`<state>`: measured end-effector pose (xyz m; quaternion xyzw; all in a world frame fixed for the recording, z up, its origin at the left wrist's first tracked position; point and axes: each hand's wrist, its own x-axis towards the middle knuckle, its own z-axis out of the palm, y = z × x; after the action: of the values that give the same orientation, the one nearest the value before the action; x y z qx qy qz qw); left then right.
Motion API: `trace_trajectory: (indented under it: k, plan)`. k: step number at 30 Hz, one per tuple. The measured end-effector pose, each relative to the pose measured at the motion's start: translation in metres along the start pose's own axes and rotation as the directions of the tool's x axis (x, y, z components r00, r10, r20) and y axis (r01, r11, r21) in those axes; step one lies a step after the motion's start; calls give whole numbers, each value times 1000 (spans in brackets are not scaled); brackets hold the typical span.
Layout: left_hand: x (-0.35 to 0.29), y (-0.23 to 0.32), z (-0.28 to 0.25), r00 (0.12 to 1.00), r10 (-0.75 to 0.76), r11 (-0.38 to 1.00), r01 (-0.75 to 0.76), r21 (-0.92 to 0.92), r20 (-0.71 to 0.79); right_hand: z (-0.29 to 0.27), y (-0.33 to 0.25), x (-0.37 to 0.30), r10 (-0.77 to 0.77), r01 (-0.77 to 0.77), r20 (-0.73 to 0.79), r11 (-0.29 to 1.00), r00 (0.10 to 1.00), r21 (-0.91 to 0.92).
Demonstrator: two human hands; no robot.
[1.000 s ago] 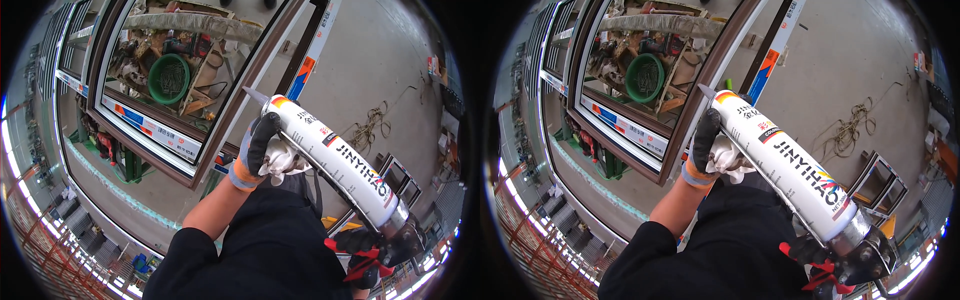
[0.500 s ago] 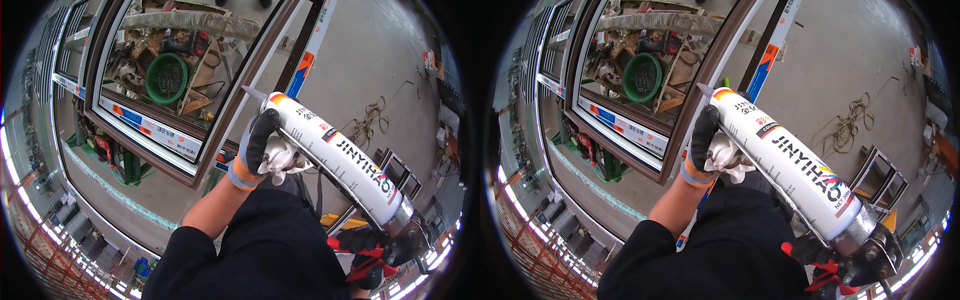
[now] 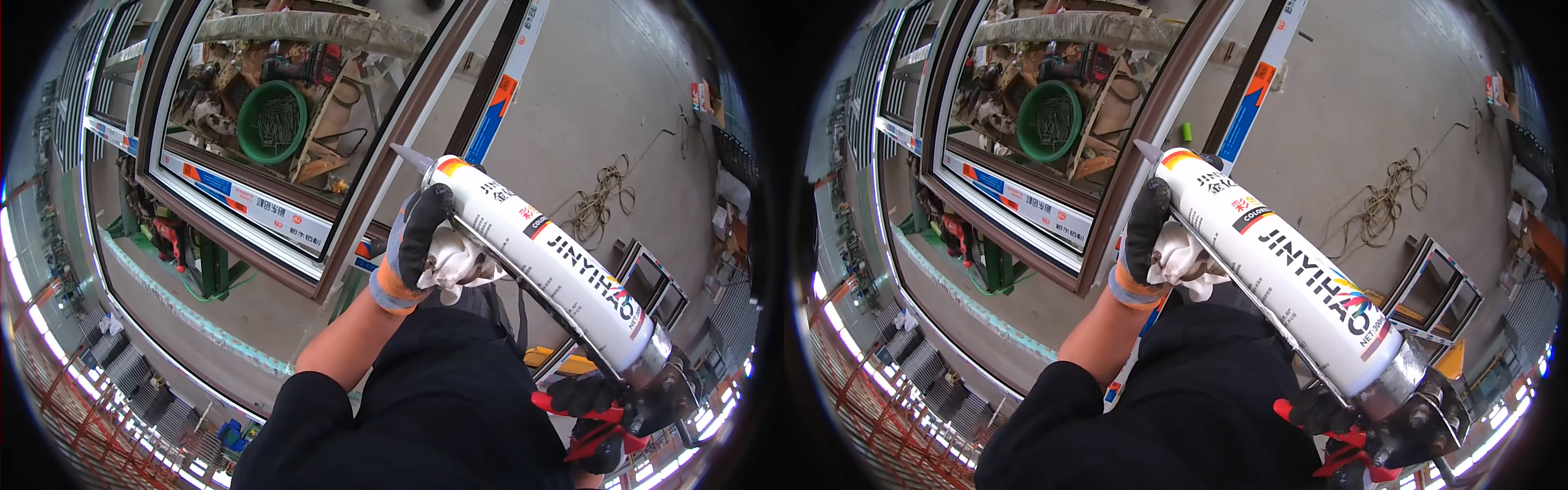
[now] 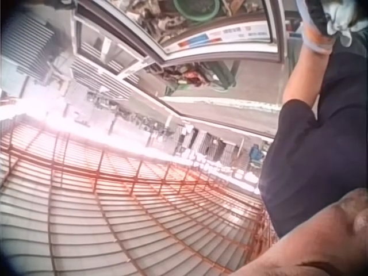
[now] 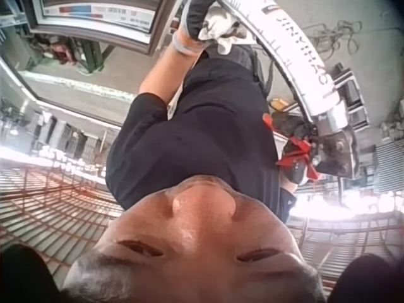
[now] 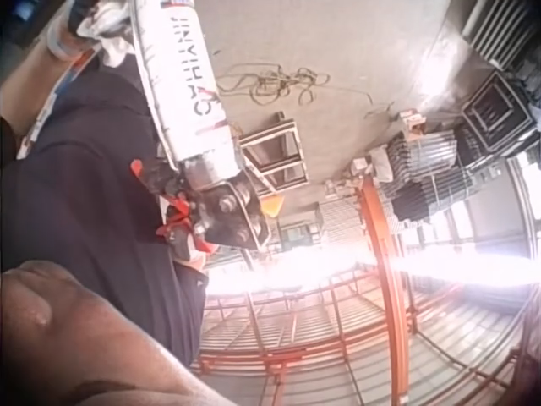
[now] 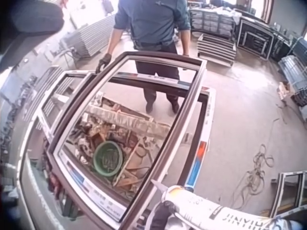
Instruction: Assembling a large metal frame by applying sealant and using an electric drill.
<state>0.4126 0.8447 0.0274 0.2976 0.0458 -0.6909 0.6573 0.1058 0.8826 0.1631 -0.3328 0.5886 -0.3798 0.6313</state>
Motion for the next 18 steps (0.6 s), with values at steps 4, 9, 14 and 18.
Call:
trace_trajectory:
  k: [4, 9, 14, 18]
  plan:
    - [-7, 0, -5, 998, 58, 991, -61, 119, 25, 0, 3, -6, -1, 1, -2, 1000, 1000, 0]
    - [-18, -10, -24, 993, 111, 967, -102, 235, -26, -1, 6, -12, -2, 2, 3, 1000, 1000, -3]
    - [-28, -9, -31, 995, 99, 949, -88, 301, -23, -1, 10, -20, -3, 3, 5, 1000, 1000, -6]
    - [-33, -8, -37, 995, 45, 990, -57, 128, 94, -1, 12, -26, -7, 7, 9, 1000, 1000, -10]
